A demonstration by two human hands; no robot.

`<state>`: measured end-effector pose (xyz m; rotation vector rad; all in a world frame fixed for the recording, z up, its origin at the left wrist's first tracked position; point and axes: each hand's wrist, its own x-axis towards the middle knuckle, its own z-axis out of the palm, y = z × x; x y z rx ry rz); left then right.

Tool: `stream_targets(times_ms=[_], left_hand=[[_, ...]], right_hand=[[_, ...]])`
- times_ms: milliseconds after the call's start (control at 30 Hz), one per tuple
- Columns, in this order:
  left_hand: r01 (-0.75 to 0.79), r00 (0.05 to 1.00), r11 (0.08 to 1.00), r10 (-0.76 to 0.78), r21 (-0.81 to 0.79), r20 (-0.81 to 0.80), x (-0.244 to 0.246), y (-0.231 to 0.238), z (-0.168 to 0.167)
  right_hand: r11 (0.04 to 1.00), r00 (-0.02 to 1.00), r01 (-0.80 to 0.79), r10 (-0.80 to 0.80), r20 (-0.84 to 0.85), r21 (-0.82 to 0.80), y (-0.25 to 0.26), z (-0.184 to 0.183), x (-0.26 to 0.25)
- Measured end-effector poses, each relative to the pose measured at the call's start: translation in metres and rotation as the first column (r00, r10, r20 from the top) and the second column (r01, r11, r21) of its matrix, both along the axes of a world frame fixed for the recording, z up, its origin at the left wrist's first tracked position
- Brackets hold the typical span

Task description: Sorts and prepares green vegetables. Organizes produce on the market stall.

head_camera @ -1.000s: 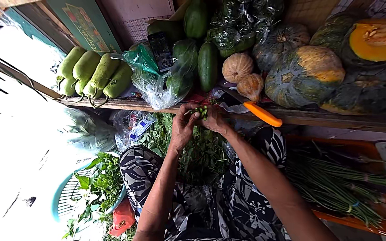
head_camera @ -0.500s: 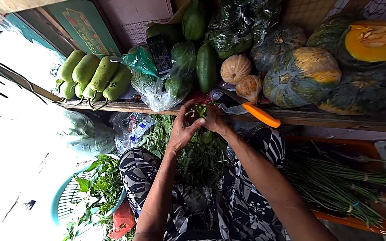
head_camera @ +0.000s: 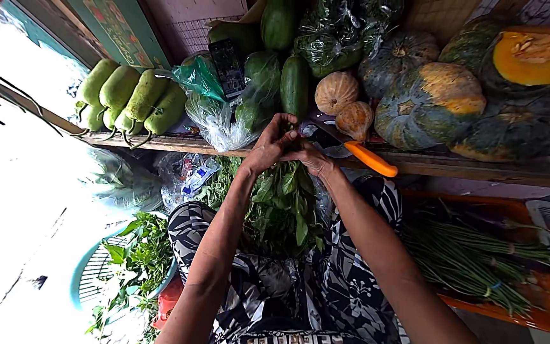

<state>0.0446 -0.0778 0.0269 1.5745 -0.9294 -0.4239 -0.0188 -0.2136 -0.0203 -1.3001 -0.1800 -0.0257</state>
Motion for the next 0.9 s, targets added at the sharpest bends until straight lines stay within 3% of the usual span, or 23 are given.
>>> stream_targets(times_ms=[167,400,467,667,800,900], left_hand=[[0.019,0.994,0.998,-0.026,-0.064,-0.105,0.006,-0.001,-0.012],[0.111,0.989,0.992,-0.116,-0.053,-0.094,0.016,0.004,-0.003],[0.127,0.984,0.989,-0.135,-0.074,-0.117,0.025,0.005,-0.006],[0.071,0.98,0.984,-0.1,-0.166,-0.171,0.035,-0.005,-0.009],[0.026,0.968,0.986,-0.066,-0.164,-0.241,0.04,-0.018,-0.015],[-0.088,0.957,0.994,0.064,-0.071,-0.281,0.041,-0.024,-0.022]], right_hand=[[0.999,0.999,0.006,-0.007,-0.04,-0.033,0.006,-0.003,-0.002],[0.977,0.988,-0.14,0.148,-0.041,0.162,-0.006,-0.006,0.002],[0.972,0.981,-0.186,0.192,-0.03,0.143,-0.011,-0.011,0.004],[0.989,0.983,-0.129,0.138,-0.12,0.076,-0.006,-0.004,0.006],[0.998,0.978,0.065,-0.062,-0.199,0.006,0.005,-0.001,0.007],[0.984,0.949,0.164,-0.177,-0.26,-0.074,0.009,-0.008,0.012]])
